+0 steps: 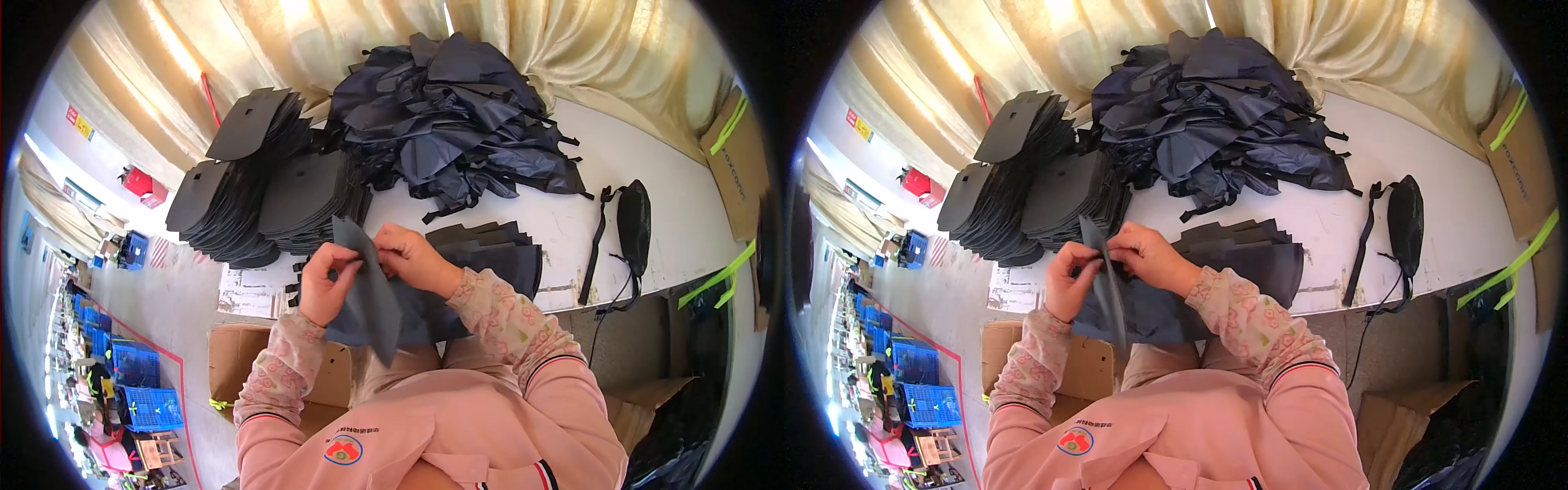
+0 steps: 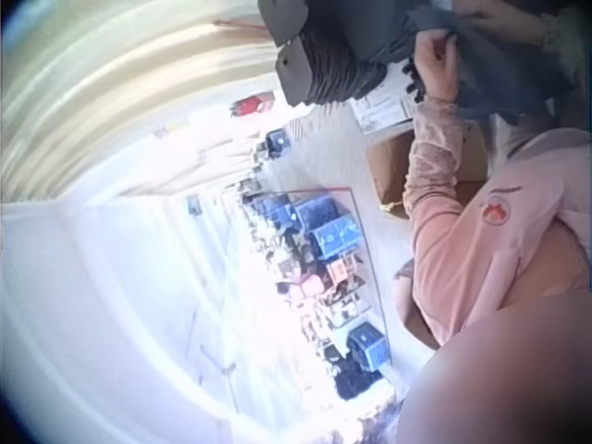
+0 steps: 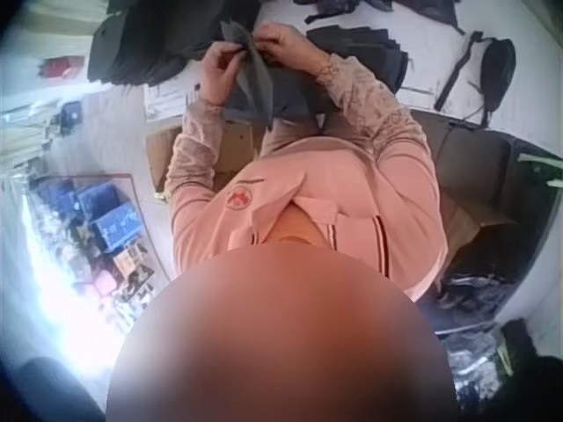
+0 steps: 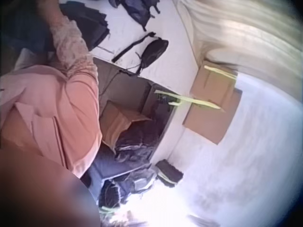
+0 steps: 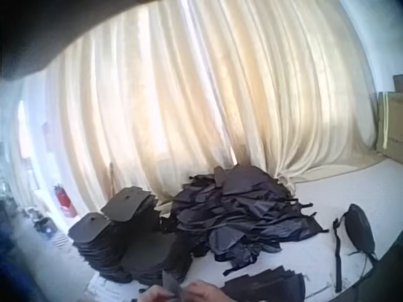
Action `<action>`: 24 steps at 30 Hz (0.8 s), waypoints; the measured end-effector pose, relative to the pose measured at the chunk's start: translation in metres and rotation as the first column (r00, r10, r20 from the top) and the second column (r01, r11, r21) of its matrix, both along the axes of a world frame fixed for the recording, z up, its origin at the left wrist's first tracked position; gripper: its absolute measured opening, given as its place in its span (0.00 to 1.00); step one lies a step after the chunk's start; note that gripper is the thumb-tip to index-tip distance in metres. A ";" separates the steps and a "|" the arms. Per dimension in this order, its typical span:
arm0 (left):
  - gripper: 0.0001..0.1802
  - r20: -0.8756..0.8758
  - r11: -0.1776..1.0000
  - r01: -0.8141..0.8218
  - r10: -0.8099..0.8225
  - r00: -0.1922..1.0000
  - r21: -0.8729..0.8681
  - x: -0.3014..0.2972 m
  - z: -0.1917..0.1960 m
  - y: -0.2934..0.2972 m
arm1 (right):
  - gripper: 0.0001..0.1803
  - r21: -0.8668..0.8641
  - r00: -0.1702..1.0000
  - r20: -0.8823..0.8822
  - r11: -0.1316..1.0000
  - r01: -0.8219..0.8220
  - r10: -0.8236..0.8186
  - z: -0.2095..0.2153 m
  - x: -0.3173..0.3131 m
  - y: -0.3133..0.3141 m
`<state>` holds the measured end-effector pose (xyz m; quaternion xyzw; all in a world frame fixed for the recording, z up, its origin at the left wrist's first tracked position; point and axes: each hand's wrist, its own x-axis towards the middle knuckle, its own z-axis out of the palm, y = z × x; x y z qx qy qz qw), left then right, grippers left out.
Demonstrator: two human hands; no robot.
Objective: Checking and sorting black bags on a table.
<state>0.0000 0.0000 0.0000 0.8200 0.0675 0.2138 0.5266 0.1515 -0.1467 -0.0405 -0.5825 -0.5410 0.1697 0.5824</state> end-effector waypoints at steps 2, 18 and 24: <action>0.08 0.079 0.937 -0.015 -0.014 0.997 0.349 0.010 0.004 -0.005 | 0.14 0.086 0.968 -0.168 0.981 -0.173 0.185 0.003 0.004 -0.001; 0.06 0.107 0.803 -0.260 0.370 0.923 -0.536 -0.056 0.022 0.076 | 0.28 -0.614 0.984 0.101 0.787 -0.053 0.145 -0.034 0.107 -0.089; 0.06 -0.174 0.598 -0.498 0.516 0.839 -0.628 -0.133 -0.075 0.183 | 0.30 -0.737 0.994 0.103 0.674 0.060 0.025 -0.059 0.115 -0.117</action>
